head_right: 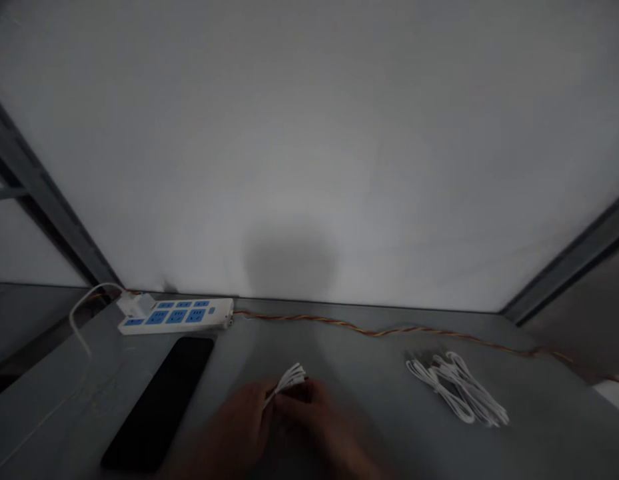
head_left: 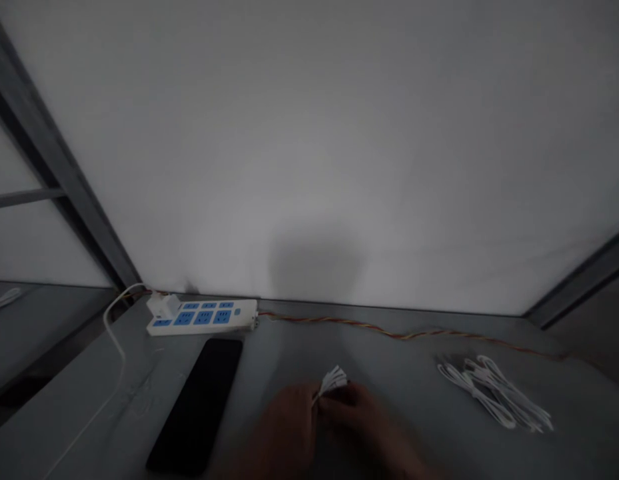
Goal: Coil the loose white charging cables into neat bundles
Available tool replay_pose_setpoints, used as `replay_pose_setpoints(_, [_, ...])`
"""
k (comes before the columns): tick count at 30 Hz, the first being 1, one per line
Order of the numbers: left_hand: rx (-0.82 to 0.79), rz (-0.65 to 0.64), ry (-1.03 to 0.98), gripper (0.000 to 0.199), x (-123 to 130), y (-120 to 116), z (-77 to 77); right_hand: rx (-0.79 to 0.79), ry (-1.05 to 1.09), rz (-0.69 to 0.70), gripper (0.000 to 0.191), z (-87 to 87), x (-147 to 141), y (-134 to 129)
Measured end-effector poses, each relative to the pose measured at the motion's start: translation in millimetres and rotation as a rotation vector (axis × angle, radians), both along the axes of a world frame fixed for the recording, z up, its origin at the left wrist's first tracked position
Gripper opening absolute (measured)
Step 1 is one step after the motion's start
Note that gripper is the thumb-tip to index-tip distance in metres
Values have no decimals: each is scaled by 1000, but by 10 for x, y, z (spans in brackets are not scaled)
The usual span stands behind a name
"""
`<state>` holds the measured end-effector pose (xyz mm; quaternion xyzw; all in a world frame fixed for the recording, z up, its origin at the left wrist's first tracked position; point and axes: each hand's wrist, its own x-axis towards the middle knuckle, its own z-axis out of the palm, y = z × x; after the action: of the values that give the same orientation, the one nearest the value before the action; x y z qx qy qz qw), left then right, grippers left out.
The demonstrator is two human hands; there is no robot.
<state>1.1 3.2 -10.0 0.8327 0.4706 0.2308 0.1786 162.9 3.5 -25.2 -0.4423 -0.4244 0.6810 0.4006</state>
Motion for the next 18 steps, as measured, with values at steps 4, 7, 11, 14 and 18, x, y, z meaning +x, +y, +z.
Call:
replay_pose_setpoints(4, [-79,37,-38,34,27,-33,50,-6,25,19,26,100,-11,-8])
replay_pose_setpoints(7, [-31,19,-110,37,15,-49,34,13,-36,1,23,173,8,-3])
replay_pose_setpoints(11, [85,-35,-194,40,-22,-70,-2,21,-102,-3,23,268,65,22])
replay_pose_setpoints(14, [133,-93,-150,27,-46,-75,-8,27,-132,52,22,342,99,29])
replay_pose_setpoints(18, [233,-156,-144,28,-62,-49,-30,20,-153,84,22,363,138,18])
